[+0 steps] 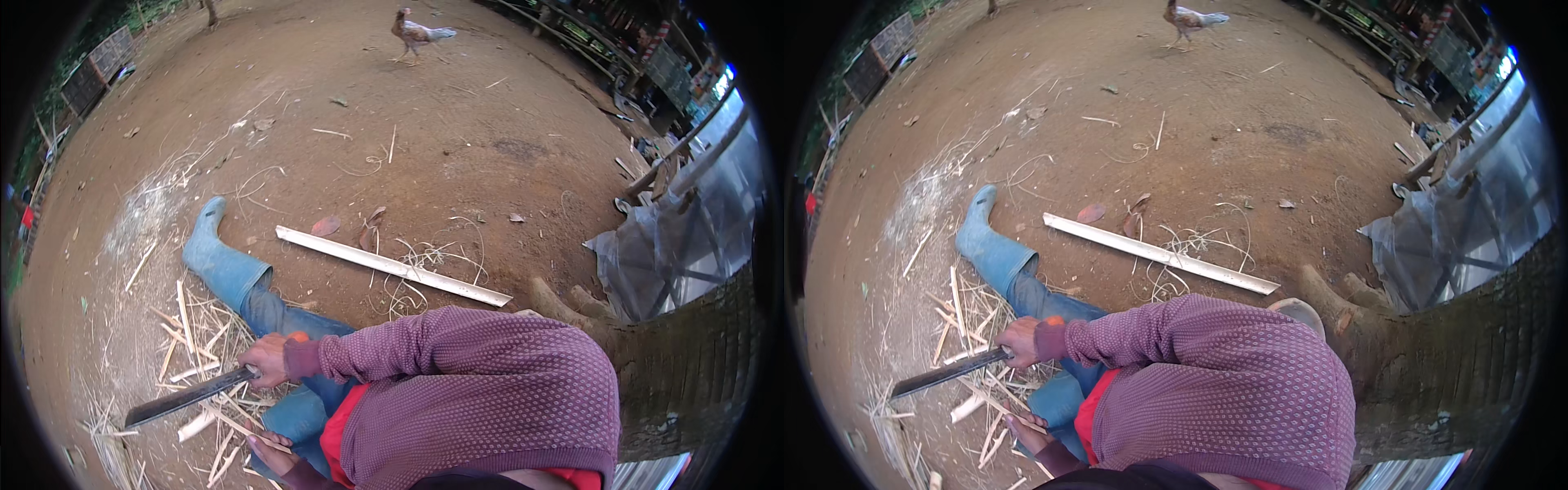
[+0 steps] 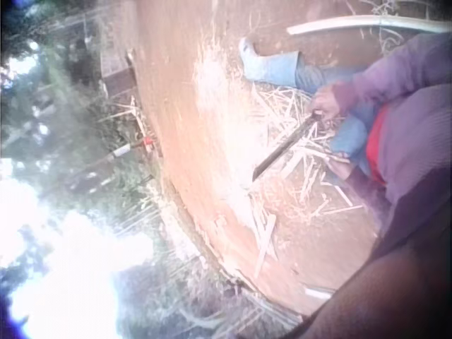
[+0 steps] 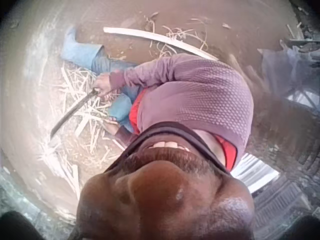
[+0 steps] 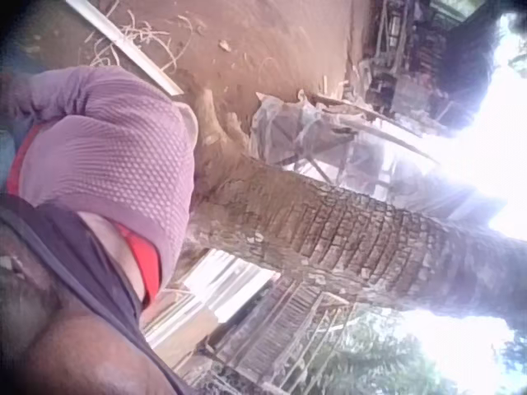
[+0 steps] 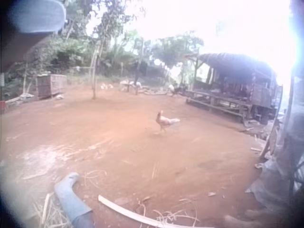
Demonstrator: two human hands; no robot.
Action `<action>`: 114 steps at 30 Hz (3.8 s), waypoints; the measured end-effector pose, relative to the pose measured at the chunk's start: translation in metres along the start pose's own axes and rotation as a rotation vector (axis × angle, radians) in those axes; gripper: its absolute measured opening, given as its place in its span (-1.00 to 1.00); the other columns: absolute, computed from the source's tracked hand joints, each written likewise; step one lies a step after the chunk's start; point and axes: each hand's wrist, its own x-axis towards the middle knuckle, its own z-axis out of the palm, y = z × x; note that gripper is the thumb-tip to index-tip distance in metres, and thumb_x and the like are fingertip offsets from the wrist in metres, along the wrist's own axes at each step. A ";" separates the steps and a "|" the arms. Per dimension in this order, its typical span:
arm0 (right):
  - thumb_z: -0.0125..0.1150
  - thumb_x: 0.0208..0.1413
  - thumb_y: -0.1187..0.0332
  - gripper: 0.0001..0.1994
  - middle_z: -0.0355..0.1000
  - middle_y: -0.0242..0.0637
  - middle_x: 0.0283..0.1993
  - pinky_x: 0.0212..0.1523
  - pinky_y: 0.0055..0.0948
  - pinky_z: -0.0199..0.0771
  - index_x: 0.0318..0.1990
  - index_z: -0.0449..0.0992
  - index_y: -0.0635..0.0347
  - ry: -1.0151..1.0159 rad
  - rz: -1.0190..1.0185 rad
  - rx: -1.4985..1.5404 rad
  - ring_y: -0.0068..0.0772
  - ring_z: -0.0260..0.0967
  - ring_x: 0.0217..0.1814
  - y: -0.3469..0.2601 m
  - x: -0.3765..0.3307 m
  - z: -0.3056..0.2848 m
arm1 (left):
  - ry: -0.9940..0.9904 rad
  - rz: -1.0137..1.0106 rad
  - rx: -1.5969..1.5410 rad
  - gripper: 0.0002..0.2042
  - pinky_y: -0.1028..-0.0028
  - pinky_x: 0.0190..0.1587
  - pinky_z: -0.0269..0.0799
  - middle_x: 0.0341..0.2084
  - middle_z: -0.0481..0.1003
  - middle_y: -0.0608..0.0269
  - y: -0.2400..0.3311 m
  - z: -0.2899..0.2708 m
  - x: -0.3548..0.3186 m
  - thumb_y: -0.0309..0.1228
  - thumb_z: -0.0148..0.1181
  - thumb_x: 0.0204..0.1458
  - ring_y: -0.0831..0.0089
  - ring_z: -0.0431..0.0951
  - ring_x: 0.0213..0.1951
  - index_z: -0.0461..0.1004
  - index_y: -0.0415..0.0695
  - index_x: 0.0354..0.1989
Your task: The person sits on the ground and uses a large knife to split long bamboo strips into thinner pieces. They hold the bamboo with one hand and strike it with the knife in the other, repeatedly processing the material into smaller slivers.
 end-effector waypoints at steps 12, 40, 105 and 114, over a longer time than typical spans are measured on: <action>0.18 -0.30 0.24 -0.79 0.39 -0.16 -0.59 -0.44 -0.11 0.35 -0.52 0.40 0.15 -0.134 0.122 -0.195 -0.01 0.40 -0.48 0.053 -0.043 0.014 | 0.144 -0.160 -0.003 -0.66 0.64 -0.73 0.10 -0.66 0.21 0.42 -0.040 -0.031 0.029 -0.14 -0.14 0.15 0.64 0.15 -0.73 0.26 -0.06 -0.01; 0.25 -0.26 0.19 -0.72 0.43 -0.23 -0.43 -0.42 -0.16 0.37 -0.37 0.39 0.06 -0.432 -0.180 -0.335 -0.13 0.43 -0.38 0.014 -0.031 0.064 | 0.085 -0.155 -0.236 -0.87 0.67 -0.78 -0.04 -0.65 0.26 0.39 -0.012 -0.030 -0.003 -0.32 -0.04 0.13 0.71 0.10 -0.78 0.23 -0.08 -0.36; 0.22 -0.20 0.24 -0.78 0.44 -0.06 -0.50 -0.41 -0.19 0.39 -0.39 0.51 0.15 -0.373 -0.289 0.013 0.00 0.42 -0.45 -0.039 0.040 0.125 | 0.557 0.051 -0.239 -0.73 0.66 -0.76 0.05 -0.68 0.27 0.44 0.005 -0.086 -0.137 -0.23 -0.16 0.19 0.72 0.18 -0.77 0.32 -0.10 -0.06; 0.30 -0.30 0.24 -0.71 0.44 -0.19 -0.43 -0.39 -0.20 0.38 -0.33 0.47 0.05 -0.530 -0.482 0.036 -0.08 0.42 -0.37 -0.065 -0.001 0.135 | 0.572 0.041 0.009 -0.71 0.64 -0.69 0.10 -0.69 0.27 0.43 0.028 -0.094 -0.107 -0.24 -0.16 0.18 0.68 0.21 -0.72 0.42 -0.15 -0.16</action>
